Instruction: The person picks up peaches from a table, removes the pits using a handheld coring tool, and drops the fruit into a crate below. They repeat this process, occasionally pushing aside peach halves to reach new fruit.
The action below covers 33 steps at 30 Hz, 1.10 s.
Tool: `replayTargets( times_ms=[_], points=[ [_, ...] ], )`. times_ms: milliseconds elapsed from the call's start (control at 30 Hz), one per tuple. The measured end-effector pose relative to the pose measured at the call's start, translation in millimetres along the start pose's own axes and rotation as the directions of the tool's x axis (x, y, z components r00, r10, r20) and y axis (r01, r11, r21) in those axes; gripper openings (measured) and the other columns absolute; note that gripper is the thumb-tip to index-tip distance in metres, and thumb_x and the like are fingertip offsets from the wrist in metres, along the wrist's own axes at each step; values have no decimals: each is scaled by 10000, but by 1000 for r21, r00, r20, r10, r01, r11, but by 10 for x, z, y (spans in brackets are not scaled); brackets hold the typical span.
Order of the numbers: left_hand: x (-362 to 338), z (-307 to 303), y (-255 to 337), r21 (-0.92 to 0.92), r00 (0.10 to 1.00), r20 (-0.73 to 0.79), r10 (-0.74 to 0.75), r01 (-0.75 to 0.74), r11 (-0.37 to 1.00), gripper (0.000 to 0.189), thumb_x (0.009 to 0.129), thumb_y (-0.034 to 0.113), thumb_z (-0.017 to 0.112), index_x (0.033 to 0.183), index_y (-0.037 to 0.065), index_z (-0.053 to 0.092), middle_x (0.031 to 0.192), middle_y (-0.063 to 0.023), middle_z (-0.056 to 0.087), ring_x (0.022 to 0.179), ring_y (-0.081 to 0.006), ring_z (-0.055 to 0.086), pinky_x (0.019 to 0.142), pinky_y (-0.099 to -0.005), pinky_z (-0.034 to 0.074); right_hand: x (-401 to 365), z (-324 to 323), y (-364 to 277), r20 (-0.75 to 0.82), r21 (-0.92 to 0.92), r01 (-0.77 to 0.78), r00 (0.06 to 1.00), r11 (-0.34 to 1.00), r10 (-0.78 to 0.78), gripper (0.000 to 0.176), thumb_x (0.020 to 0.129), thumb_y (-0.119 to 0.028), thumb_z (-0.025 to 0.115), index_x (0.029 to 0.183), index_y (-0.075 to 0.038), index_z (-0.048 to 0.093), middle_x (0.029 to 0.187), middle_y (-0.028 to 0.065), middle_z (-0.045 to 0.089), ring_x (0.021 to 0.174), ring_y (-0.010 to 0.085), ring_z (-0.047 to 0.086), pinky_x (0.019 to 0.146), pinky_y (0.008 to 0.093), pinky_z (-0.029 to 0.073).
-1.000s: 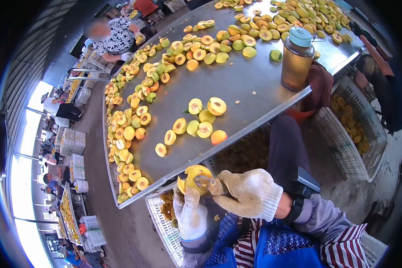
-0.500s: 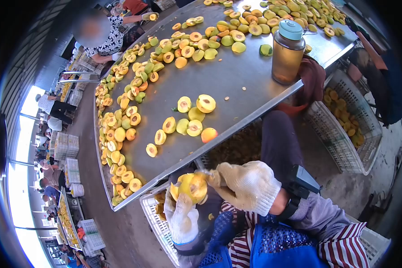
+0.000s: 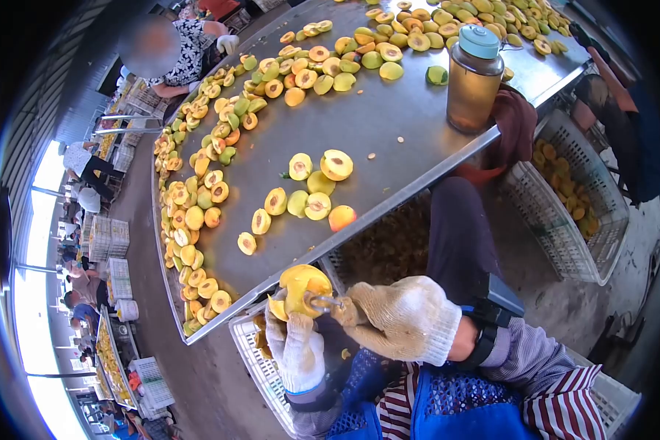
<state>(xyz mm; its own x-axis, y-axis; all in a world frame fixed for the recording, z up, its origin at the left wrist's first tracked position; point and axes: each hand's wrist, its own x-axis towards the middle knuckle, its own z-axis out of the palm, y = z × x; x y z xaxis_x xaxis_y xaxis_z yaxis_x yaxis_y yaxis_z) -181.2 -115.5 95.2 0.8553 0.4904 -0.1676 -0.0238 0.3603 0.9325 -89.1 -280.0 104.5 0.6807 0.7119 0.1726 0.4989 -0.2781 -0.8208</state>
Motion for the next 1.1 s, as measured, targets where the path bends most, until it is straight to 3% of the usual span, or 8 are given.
replayTargets(
  times_ms=[233, 433, 533, 700, 833, 967, 1067, 1100],
  points=[
    [-5, 10, -40, -2, 997, -54, -63, 63, 998, 578, 850, 253, 747, 1334, 45, 509, 1130, -30, 595, 876, -87, 539, 717, -200, 419, 25, 54, 70, -126, -175, 45, 990, 983, -68, 195, 805, -216, 737, 891, -85, 619, 647, 97, 595, 550, 300, 608, 499, 383, 473],
    [-23, -106, -154, -80, 992, -50, -119, 115, 990, 663, 861, 380, 747, 1353, 39, 463, 1247, -87, 580, 1148, -235, 586, 894, -387, 538, 29, 60, 66, -206, -270, -18, 978, 963, -39, 130, 823, -172, 706, 870, -97, 610, 634, 95, 581, 539, 298, 603, 492, 386, 463],
    [-162, -76, -100, -332, 987, -38, -157, 136, 934, 473, 846, 186, 779, 1245, 57, 561, 1093, -63, 655, 844, -105, 649, 570, -180, 482, 30, 28, 289, -206, -342, -113, 978, 933, 43, 145, 830, -168, 697, 883, -83, 593, 644, 109, 577, 547, 314, 597, 500, 381, 468],
    [-37, -57, -71, -218, 983, 0, -182, 178, 960, 510, 823, 103, 774, 1261, 74, 515, 1096, -58, 650, 858, -95, 640, 602, -177, 498, -78, 59, 299, 130, 522, -388, 916, 760, 378, 323, 899, -228, 734, 1128, -46, 597, 839, -33, 629, 759, 22, 543, 669, 226, 465],
    [-7, 6, -182, -202, 983, 147, -112, 140, 969, 588, 791, 94, 802, 1290, 40, 495, 1211, -73, 607, 1040, -166, 615, 924, -302, 503, -60, 72, 196, 193, 660, -419, 897, 623, 399, 390, 903, -238, 728, 1187, -29, 562, 875, -14, 650, 785, 42, 574, 695, 230, 481],
    [93, -296, -398, -244, 884, 387, -261, 371, 896, 669, 815, 188, 801, 1359, 1, 460, 1259, -108, 596, 1102, -213, 614, 957, -345, 502, -68, 72, 257, 85, 561, -353, 925, 749, 371, 412, 900, -259, 728, 1193, -26, 556, 870, 6, 662, 770, 52, 594, 677, 238, 489],
    [37, -144, -241, -210, 924, 236, -300, 350, 913, 640, 839, 232, 781, 1342, -15, 472, 1256, -115, 601, 1124, -224, 611, 976, -362, 496, -79, 81, 260, 55, 534, -304, 944, 789, 326, 374, 892, -267, 727, 1143, -34, 577, 821, 6, 656, 736, 54, 600, 650, 245, 491],
    [36, -19, -202, -164, 958, 162, -238, 263, 951, 652, 813, 333, 804, 1291, -1, 513, 1187, -103, 613, 969, -188, 608, 807, -304, 501, -70, 28, 197, 44, 487, -303, 945, 819, 323, 361, 890, -266, 728, 1130, -39, 583, 802, 4, 653, 727, 49, 596, 645, 245, 488]
  ],
)
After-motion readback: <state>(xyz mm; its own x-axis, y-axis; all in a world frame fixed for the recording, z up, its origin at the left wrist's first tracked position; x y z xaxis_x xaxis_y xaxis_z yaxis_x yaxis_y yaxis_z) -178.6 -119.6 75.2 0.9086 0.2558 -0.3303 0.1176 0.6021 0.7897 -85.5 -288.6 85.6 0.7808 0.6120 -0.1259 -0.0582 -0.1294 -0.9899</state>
